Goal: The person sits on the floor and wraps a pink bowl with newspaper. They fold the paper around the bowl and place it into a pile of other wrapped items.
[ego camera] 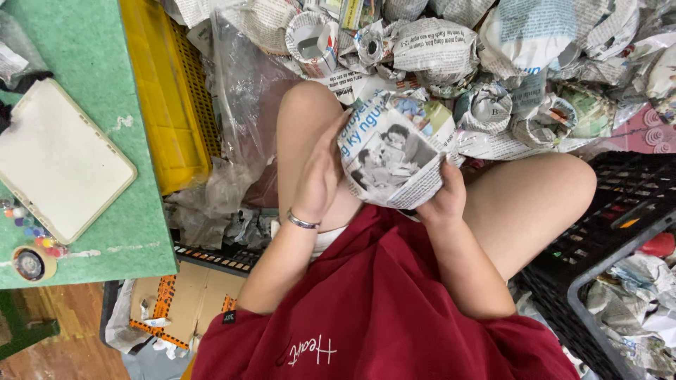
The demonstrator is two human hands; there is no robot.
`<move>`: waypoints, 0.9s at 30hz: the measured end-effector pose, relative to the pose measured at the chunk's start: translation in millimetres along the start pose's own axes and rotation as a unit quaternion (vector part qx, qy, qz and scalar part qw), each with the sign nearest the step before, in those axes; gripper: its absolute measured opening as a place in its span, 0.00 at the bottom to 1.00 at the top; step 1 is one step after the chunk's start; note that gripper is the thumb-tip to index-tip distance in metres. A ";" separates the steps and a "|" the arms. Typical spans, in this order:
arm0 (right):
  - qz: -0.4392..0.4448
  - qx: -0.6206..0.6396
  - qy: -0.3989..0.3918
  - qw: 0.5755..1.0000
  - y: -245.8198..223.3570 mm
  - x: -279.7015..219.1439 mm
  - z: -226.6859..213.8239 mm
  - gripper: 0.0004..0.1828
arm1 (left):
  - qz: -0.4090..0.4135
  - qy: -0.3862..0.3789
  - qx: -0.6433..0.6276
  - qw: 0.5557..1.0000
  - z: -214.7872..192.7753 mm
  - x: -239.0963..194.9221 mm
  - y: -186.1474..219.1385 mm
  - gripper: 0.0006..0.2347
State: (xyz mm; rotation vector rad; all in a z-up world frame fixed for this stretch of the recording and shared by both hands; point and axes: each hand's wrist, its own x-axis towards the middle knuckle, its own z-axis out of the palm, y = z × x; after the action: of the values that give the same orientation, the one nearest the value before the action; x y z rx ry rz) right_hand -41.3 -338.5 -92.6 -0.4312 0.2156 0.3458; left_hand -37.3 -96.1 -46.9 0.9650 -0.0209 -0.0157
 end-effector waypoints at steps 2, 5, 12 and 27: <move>-0.005 -0.003 -0.006 1.000 -2.0 0.6 4.0 0.41 | -0.026 0.033 0.016 0.999 8.1 -4.5 -8.2 0.26; -0.022 -0.016 -0.034 0.999 0.7 -2.7 13.1 0.42 | -0.101 0.111 -0.052 0.987 23.4 -7.3 -14.8 0.23; -0.013 0.025 -0.042 0.999 4.3 -2.2 9.7 0.47 | -0.094 0.119 -0.160 0.975 36.7 -10.3 -28.3 0.17; -0.032 0.032 -0.100 0.994 -3.6 -2.5 18.8 0.54 | -0.149 0.010 -0.334 0.931 32.6 0.5 -24.0 0.26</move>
State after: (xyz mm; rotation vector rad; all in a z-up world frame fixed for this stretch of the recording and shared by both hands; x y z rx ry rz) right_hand -39.8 -334.0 -74.0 -0.3378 0.0177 0.3155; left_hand -37.7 -136.6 -48.1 0.2768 0.1427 -0.2777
